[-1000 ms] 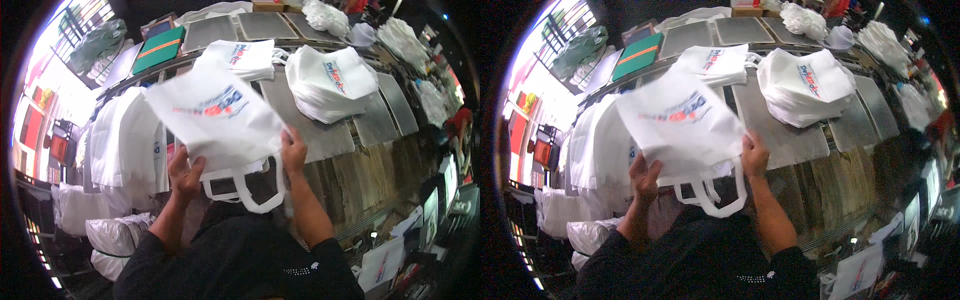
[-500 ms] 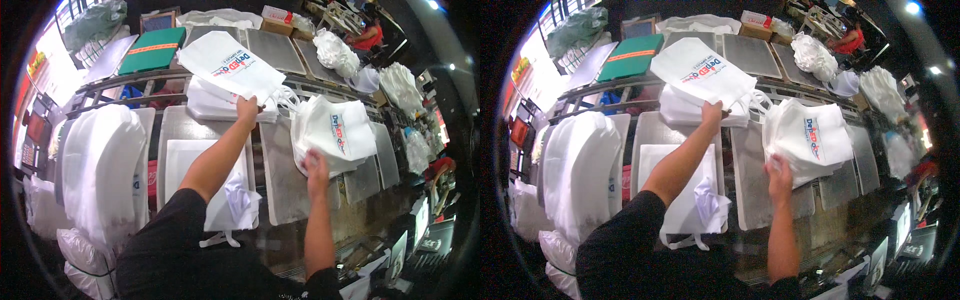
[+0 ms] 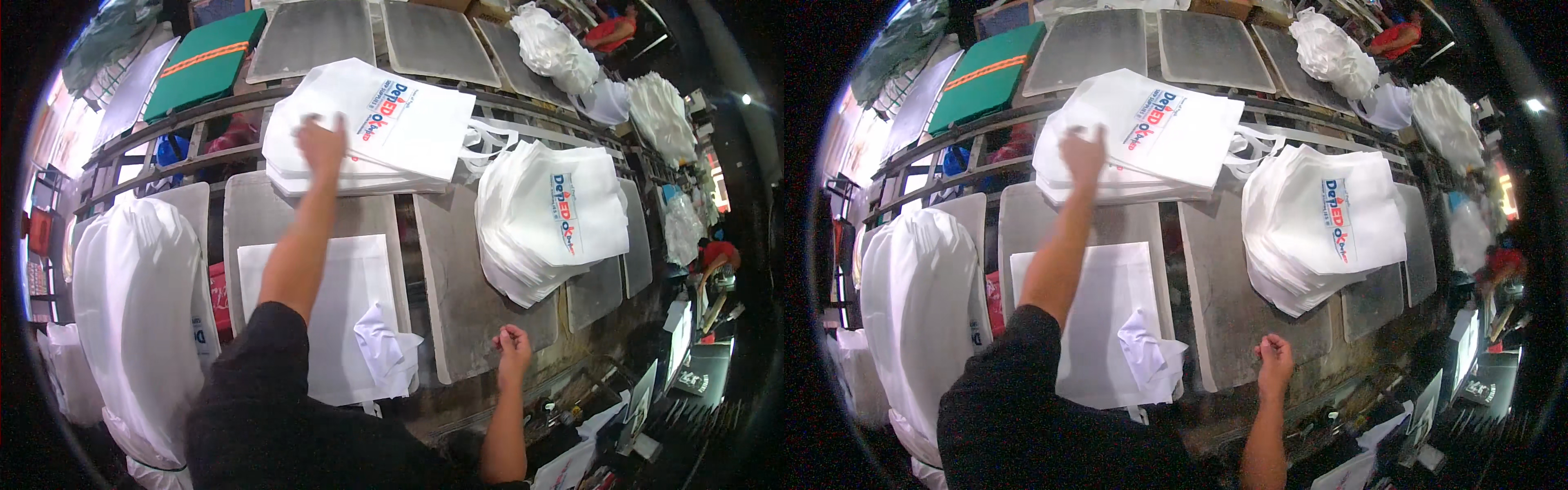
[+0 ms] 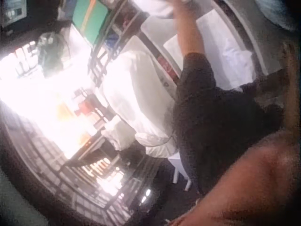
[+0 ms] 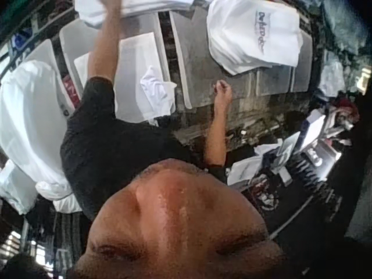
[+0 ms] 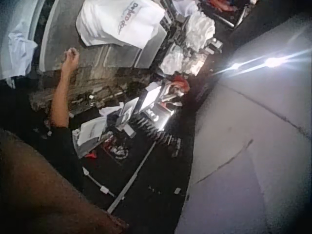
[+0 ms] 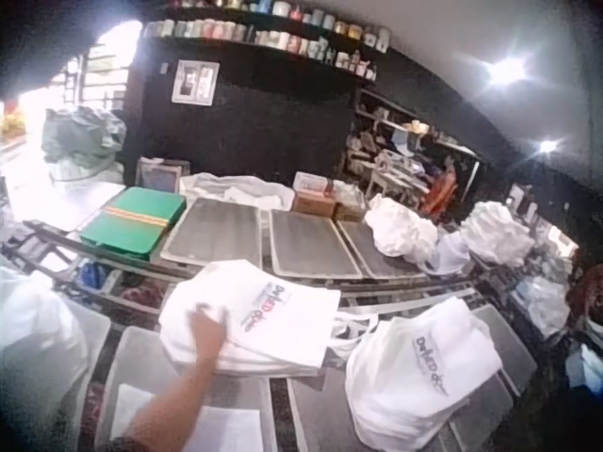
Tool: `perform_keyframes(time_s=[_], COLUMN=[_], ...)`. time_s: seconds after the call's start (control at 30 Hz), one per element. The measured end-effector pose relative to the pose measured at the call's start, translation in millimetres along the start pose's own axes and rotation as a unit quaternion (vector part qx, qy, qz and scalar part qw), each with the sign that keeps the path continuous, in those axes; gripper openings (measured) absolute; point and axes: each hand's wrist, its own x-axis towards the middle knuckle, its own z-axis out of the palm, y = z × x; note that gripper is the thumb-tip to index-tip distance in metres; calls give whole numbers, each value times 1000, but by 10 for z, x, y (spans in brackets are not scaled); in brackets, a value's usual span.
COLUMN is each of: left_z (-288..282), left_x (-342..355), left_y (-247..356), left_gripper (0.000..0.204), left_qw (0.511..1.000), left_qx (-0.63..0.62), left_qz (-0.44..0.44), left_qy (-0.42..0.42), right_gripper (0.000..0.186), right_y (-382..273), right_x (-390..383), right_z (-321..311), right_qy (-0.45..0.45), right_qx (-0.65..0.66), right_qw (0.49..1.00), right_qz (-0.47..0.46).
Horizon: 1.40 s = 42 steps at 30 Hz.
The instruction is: The person cleans a series of printed white tote bags by rubbing the printed logo with a cloth and moving them from a stack to a drying or inspection area.
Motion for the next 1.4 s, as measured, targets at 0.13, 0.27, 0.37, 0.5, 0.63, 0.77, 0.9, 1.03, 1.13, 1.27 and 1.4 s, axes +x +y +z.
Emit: perform_keyframes(time_s=[0.13,0.27,0.37,0.5,0.63,0.77,0.9,1.03,1.13,1.27,1.4], left_z=[-107,-72,-51,-160,-155,-60,-3,-305,-801,-1639,-2983], left_x=[489,483,313,125,71,32,64,-52,-242,-750,-1225], left_y=[-90,-458,-201,-92,-378,-505,-635,-562,-476,-322,-105], left_gripper=[63,36,30,47,52,43,24,20,24,48,64], left_qw=[981,951,953,965,938,911,925,939,918,921,947], left_qx=[147,292,275,234,238,244,196,87,254,222,181], left_qz=[-129,-46,-40,-50,233,243,293,332,293,294,265], left_qy=[0,-92,-124,-107,-101,-228,-139,4,-89,-129,-6], right_gripper=[25,21,30,39,38,27,21,25,21,15,14], right_y=[85,213,283,503,903,1094,920,830,705,502,543], right_x=[-159,-346,-563,-894,-1011,-953,-1130,-1249,-1272,-1305,-1207], right_z=[82,342,361,837,997,840,606,227,-38,-312,-778], right_qy=[-9,-67,-135,-225,-245,-258,-147,-13,59,101,122], right_qx=[-37,-94,-245,-326,-377,-390,-295,-231,-192,-127,-10], right_qw=[999,993,956,861,782,769,886,924,928,931,923], right_qz=[17,-5,-85,-319,-431,-436,-326,-306,-314,-327,-365])
